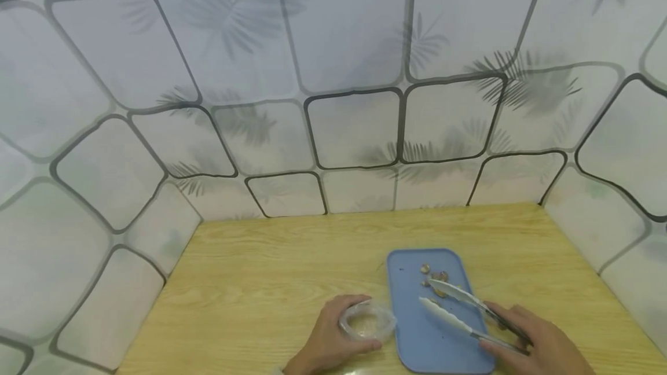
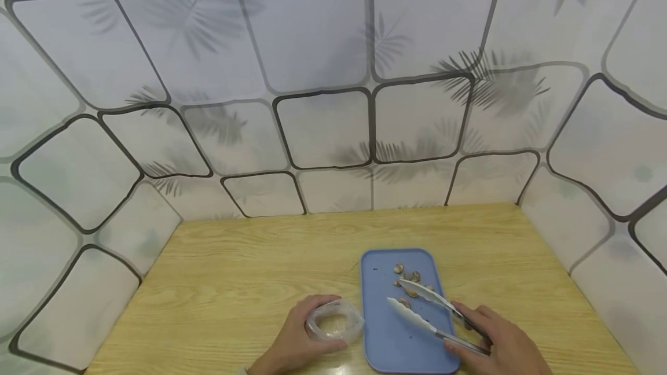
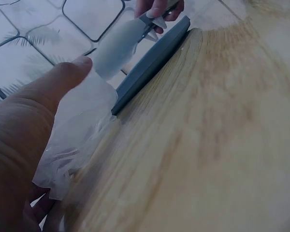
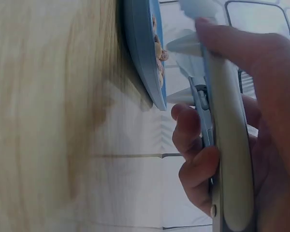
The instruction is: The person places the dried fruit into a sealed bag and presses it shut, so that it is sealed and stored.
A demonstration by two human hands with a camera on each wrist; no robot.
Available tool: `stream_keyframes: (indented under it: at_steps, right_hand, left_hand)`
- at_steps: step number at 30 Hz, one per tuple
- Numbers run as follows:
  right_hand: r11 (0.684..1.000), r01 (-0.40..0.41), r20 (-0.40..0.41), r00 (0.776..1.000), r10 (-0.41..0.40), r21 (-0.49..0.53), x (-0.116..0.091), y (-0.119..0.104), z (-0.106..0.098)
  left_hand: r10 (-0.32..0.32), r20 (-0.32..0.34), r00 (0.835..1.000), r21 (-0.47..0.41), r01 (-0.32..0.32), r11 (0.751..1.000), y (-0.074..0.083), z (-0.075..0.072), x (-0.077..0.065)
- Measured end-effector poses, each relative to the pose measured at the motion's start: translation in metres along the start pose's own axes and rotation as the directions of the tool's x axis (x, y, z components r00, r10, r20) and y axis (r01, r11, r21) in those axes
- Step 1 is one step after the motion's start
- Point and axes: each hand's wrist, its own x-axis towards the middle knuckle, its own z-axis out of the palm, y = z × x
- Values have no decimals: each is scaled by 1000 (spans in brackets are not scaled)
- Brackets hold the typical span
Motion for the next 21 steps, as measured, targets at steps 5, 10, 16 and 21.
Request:
stream_keyframes:
  at_steps: [5,10,16,21]
  right_hand:
    - [998,-15,74,997,19,-57,0,3,-2]
    - [994,19,75,997,-11,-108,-1,1,-2]
    - [987,29,64,998,-20,-157,0,-4,-1]
    - [983,15,60,998,-4,-183,2,-5,0]
  left_hand:
    - [-5,1,1000,12,5,1000,1,1,0]
    - [-5,7,1000,3,5,1000,2,0,1]
    - [21,4,1000,-8,-21,1000,0,0,1]
    - [22,4,1000,-2,-22,1000,-1,0,1]
